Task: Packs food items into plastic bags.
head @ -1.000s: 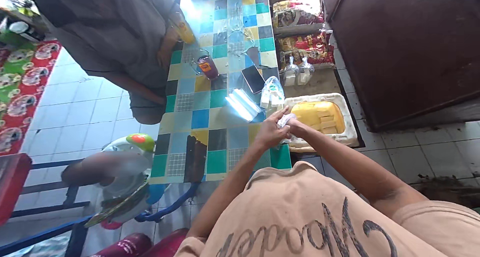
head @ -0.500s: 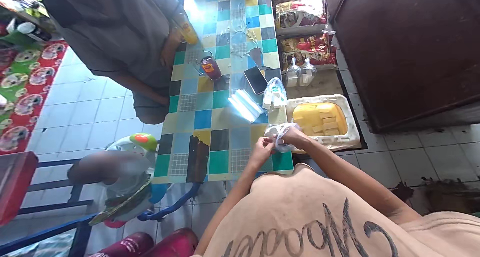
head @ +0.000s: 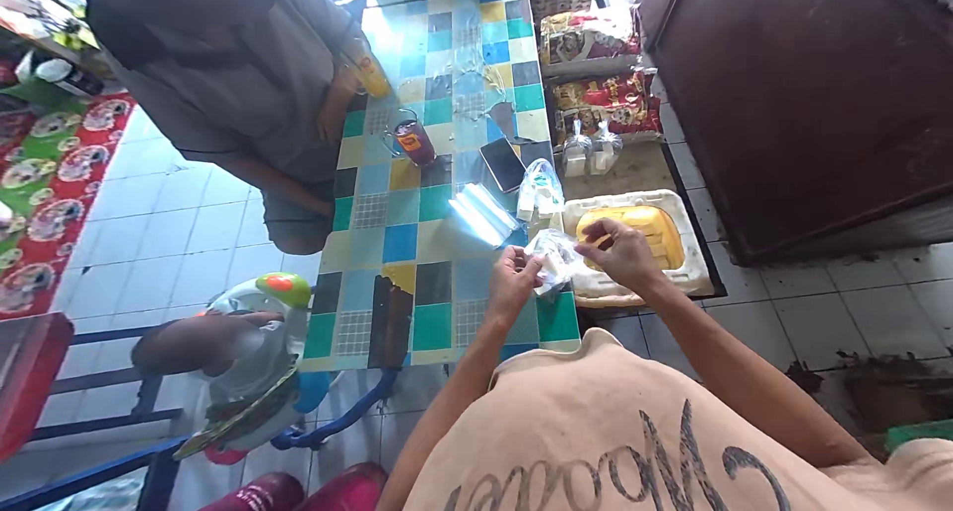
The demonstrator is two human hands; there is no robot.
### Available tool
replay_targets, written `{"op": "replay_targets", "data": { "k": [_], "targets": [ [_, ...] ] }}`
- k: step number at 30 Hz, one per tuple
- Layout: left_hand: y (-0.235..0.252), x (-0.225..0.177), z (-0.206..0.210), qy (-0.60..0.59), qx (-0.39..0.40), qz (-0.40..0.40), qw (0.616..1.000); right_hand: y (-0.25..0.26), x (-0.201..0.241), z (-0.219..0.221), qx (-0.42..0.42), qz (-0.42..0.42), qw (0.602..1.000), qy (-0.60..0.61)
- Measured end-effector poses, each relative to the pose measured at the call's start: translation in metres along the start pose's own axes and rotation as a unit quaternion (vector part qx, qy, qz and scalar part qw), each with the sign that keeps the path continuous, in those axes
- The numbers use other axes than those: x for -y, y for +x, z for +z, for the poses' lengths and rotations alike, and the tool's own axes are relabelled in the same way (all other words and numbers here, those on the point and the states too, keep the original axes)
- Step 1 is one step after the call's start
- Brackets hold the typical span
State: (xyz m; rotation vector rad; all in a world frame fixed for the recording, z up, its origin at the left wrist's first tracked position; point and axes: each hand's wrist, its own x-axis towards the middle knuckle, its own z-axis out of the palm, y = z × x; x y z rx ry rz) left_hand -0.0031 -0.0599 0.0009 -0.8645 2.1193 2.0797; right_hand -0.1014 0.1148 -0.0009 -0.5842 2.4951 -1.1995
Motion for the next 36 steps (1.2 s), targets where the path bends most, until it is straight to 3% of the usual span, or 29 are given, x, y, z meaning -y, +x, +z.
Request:
{"op": "replay_targets", "data": {
  "k": [2, 5, 9, 12, 16, 20, 23, 26, 31, 36],
  "targets": [
    [-0.002, -0.007, -0.001, -0.038, -0.006, 0.014, 0.999, 0.008, -0.016, 0.011, 0.066, 0.081, 0.994, 0.017],
    [-0.007, -0.024, 0.001, -0.029, -0.011, 0.049, 0.998, 0.014, -0.012, 0.024, 0.155, 0.176, 0.958, 0.165],
    [-0.015, -0.043, -0.004, 0.047, -0.021, 0.117, 0.992, 0.015, 0.027, -0.002, 0.091, 0.168, 0.952, 0.237],
    [-0.016, -0.057, -0.007, 0.121, -0.042, 0.121, 0.984, 0.025, 0.032, -0.018, 0.052, 0.168, 0.955, 0.237],
    [-0.026, -0.080, -0.019, 0.226, -0.062, 0.100, 0.967, 0.021, 0.039, -0.038, 0.033, 0.137, 0.974, 0.175],
    [-0.031, -0.094, -0.021, 0.273, -0.070, 0.085, 0.956, 0.019, 0.047, -0.053, 0.065, 0.123, 0.988, 0.072],
    [-0.028, -0.093, -0.017, 0.253, -0.076, 0.087, 0.960, 0.021, 0.047, -0.059, 0.077, 0.084, 0.993, -0.043],
    [-0.023, -0.088, -0.016, 0.146, -0.086, 0.091, 0.981, 0.020, 0.053, -0.066, 0.090, 0.061, 0.988, -0.107],
    [-0.019, -0.083, -0.018, 0.077, -0.088, 0.106, 0.987, 0.022, 0.055, -0.060, 0.088, 0.120, 0.984, 0.097],
    [-0.021, -0.094, -0.027, 0.143, -0.013, 0.079, 0.986, 0.019, 0.063, -0.077, 0.064, 0.109, 0.991, 0.053]
  ]
}}
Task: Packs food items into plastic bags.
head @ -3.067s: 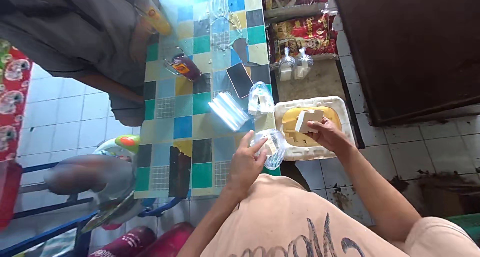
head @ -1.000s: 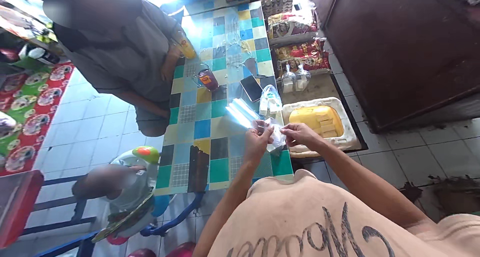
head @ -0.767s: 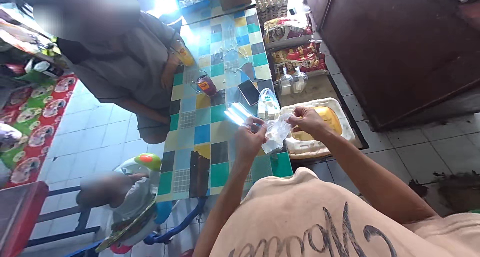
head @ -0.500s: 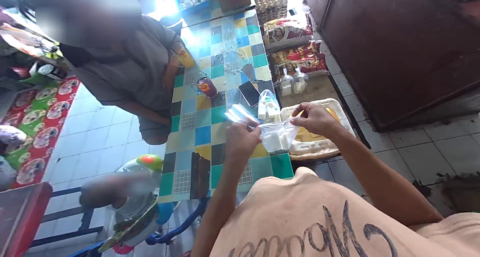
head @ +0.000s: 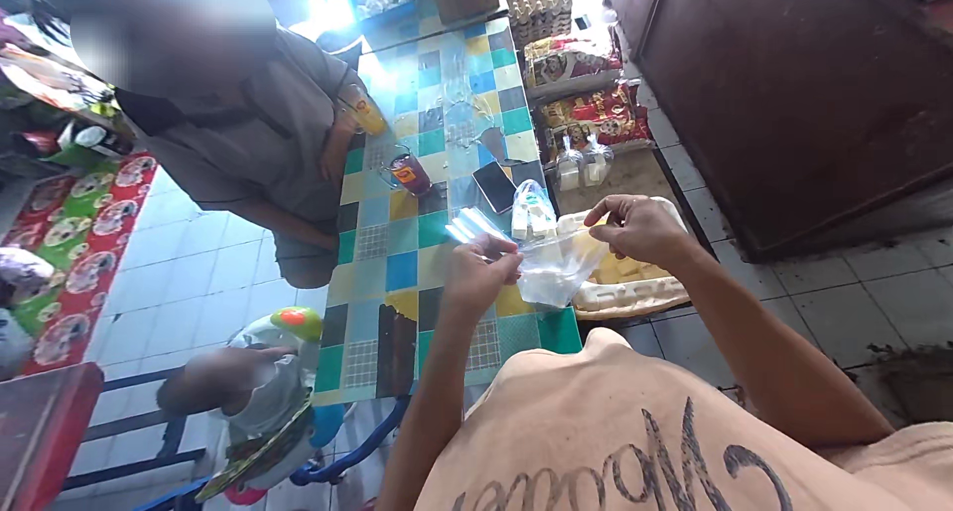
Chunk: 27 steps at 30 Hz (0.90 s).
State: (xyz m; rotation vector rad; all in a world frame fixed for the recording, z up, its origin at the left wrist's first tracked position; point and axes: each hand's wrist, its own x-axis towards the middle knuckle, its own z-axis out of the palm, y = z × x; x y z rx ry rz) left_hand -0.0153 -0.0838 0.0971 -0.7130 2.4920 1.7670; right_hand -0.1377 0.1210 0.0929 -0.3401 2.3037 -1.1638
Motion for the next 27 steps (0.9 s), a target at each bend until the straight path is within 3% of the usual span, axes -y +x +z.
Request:
{"op": "replay_targets", "data": {
  "k": [5, 13, 17, 21, 24, 27],
  "targets": [
    [-0.006, -0.017, -0.007, 0.069, 0.077, -0.013, 0.995, -0.002, 0.005, -0.009, 0.032, -0.044, 0.999, -0.004],
    [-0.003, -0.007, -0.008, 0.046, 0.044, 0.049, 0.997, -0.014, -0.014, -0.006, 0.069, -0.239, 0.964, -0.095],
    [-0.005, -0.006, -0.007, 0.061, 0.037, 0.077, 0.994, -0.012, -0.026, 0.003, -0.007, -0.331, 0.931, -0.155],
    [-0.007, -0.008, -0.005, 0.099, 0.076, 0.110, 0.986, -0.007, -0.019, 0.002, -0.008, -0.295, 0.945, -0.142],
    [-0.007, -0.006, 0.002, 0.162, 0.053, 0.161, 0.972, -0.007, -0.009, 0.007, 0.035, -0.233, 0.963, -0.129],
    [-0.003, -0.005, 0.004, 0.216, 0.023, 0.220, 0.951, -0.007, -0.005, 0.014, 0.018, -0.225, 0.967, -0.114]
  ]
}}
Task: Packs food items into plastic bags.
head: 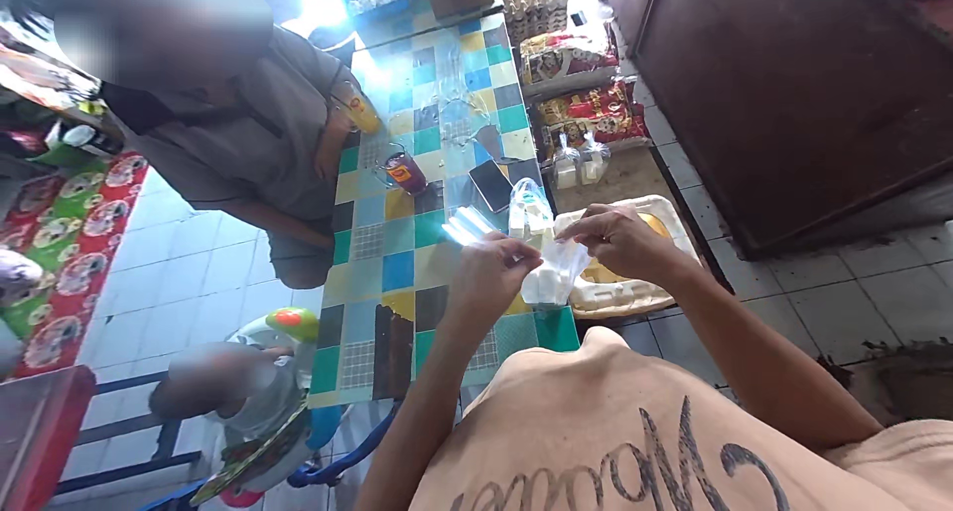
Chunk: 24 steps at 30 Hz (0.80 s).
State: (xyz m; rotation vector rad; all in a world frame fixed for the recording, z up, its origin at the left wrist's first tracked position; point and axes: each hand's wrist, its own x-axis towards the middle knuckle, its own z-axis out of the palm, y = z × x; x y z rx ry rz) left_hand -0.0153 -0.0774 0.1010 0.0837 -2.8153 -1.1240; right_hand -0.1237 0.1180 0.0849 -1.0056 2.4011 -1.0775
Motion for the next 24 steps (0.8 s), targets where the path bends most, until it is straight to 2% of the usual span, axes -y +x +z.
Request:
{"op": "replay_targets", "data": {
  "k": [2, 6, 8, 11, 12, 14, 16, 19, 22, 24],
  "targets": [
    [0.002, -0.003, 0.000, -0.005, -0.001, 0.004, 1.000, 0.001, 0.004, 0.004, -0.007, 0.012, 0.998, 0.064],
    [0.007, -0.007, 0.009, -0.110, 0.006, -0.002, 0.994, -0.003, 0.011, 0.018, 0.059, 0.036, 0.970, 0.232],
    [0.011, -0.005, 0.014, -0.163, 0.006, -0.004, 0.987, -0.001, 0.011, 0.026, 0.061, 0.005, 0.977, 0.205],
    [0.018, 0.008, 0.015, -0.204, -0.027, 0.023, 0.978, 0.006, 0.009, 0.030, -0.019, -0.070, 0.991, 0.110],
    [0.022, 0.012, 0.010, -0.204, -0.028, 0.039, 0.978, 0.009, 0.010, 0.023, -0.029, -0.091, 0.991, 0.093],
    [0.037, 0.018, -0.005, -0.241, 0.040, 0.097, 0.965, 0.016, 0.020, 0.004, -0.028, -0.162, 0.983, 0.081],
    [0.053, 0.010, -0.012, -0.320, 0.130, 0.166, 0.924, 0.025, 0.042, -0.019, -0.046, -0.258, 0.963, 0.061],
    [0.077, -0.019, -0.034, -0.381, 0.186, 0.248, 0.871, 0.035, 0.089, -0.071, -0.090, -0.351, 0.932, 0.001],
    [0.100, -0.030, -0.063, -0.351, 0.199, 0.294, 0.867, 0.041, 0.127, -0.119, -0.159, -0.389, 0.907, -0.033],
    [0.103, -0.046, -0.078, -0.343, 0.149, 0.288, 0.881, 0.055, 0.137, -0.132, -0.208, -0.401, 0.892, 0.028]
  ]
}}
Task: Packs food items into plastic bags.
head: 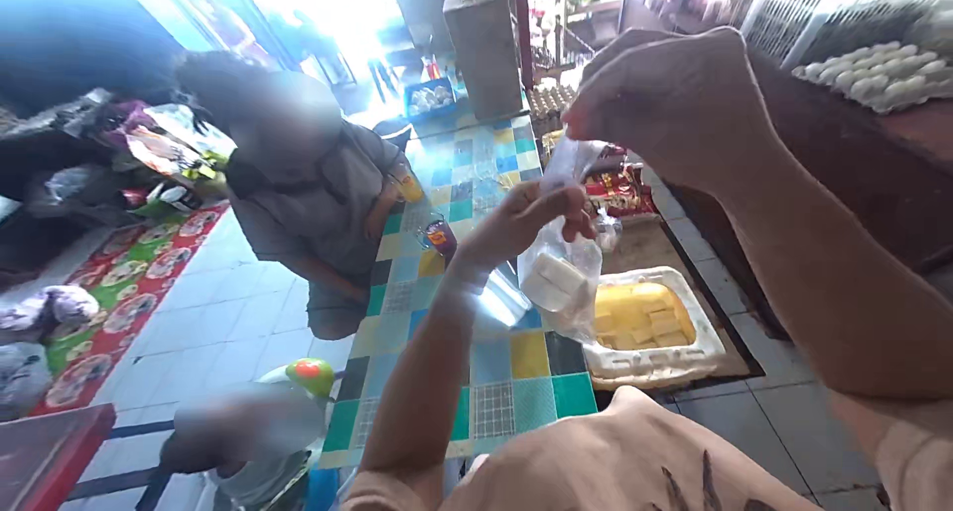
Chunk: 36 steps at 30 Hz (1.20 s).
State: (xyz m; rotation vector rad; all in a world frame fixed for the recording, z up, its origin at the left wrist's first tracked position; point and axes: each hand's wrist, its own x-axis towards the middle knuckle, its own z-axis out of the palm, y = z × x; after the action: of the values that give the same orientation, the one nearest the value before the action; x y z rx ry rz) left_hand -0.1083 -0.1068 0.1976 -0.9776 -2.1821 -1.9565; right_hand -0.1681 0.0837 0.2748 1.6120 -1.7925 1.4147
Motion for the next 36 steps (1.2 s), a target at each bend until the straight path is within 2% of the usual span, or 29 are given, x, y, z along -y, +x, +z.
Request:
{"op": "replay_targets", "data": {
  "k": [2, 5, 7, 8, 12, 15, 18, 21, 24, 26, 27, 29, 30, 31, 33, 34, 36],
  "targets": [
    [0.010, -0.019, 0.002, -0.006, -0.061, 0.001, 0.998, 0.011, -0.001, 0.005, -0.044, 0.063, 0.994, 0.073],
    [0.020, -0.037, 0.002, -0.033, -0.089, 0.016, 0.995, 0.012, 0.006, 0.015, 0.036, 0.203, 0.962, 0.177],
    [0.023, -0.049, 0.004, -0.022, -0.090, 0.010, 0.996, 0.013, 0.007, 0.026, 0.071, 0.239, 0.942, 0.226],
    [0.024, -0.054, 0.005, -0.011, -0.090, 0.007, 0.996, 0.017, 0.013, 0.030, 0.052, 0.251, 0.938, 0.233],
    [0.022, -0.073, 0.000, -0.008, -0.104, 0.018, 0.994, 0.038, 0.045, 0.036, -0.029, 0.246, 0.939, 0.240],
    [0.018, -0.084, -0.009, 0.007, -0.089, 0.028, 0.996, 0.052, 0.060, 0.032, -0.056, 0.229, 0.927, 0.293],
    [0.015, -0.089, -0.017, 0.078, -0.064, 0.030, 0.994, 0.064, 0.063, 0.024, -0.093, 0.215, 0.900, 0.368],
    [0.013, -0.094, -0.021, 0.144, -0.030, 0.048, 0.988, 0.070, 0.069, 0.017, -0.109, 0.250, 0.871, 0.408],
    [0.008, -0.101, -0.021, 0.200, -0.034, 0.047, 0.978, 0.071, 0.074, 0.010, -0.108, 0.272, 0.854, 0.431],
    [0.009, -0.097, -0.024, 0.253, -0.059, 0.084, 0.962, 0.070, 0.072, 0.007, -0.121, 0.272, 0.857, 0.421],
    [0.011, -0.094, -0.026, 0.266, -0.079, 0.102, 0.955, 0.068, 0.069, 0.005, -0.134, 0.267, 0.872, 0.389],
    [0.018, -0.090, -0.029, 0.268, -0.142, 0.098, 0.948, 0.049, 0.057, -0.001, -0.152, 0.181, 0.942, 0.238],
    [0.021, -0.090, -0.030, 0.253, -0.184, 0.081, 0.947, 0.029, 0.049, -0.002, -0.163, 0.104, 0.977, 0.086],
    [0.024, -0.092, -0.030, 0.224, -0.230, 0.058, 0.945, 0.003, 0.038, 0.002, -0.176, 0.025, 0.981, -0.074],
    [0.032, -0.102, -0.027, 0.155, -0.305, 0.011, 0.939, -0.058, 0.009, 0.038, -0.207, -0.096, 0.929, -0.291],
    [0.037, -0.107, -0.024, 0.128, -0.335, -0.006, 0.933, -0.082, -0.008, 0.061, -0.210, -0.139, 0.907, -0.339],
    [0.044, -0.117, -0.016, 0.079, -0.375, -0.045, 0.922, -0.108, -0.039, 0.094, -0.179, -0.155, 0.882, -0.407]
  ]
}}
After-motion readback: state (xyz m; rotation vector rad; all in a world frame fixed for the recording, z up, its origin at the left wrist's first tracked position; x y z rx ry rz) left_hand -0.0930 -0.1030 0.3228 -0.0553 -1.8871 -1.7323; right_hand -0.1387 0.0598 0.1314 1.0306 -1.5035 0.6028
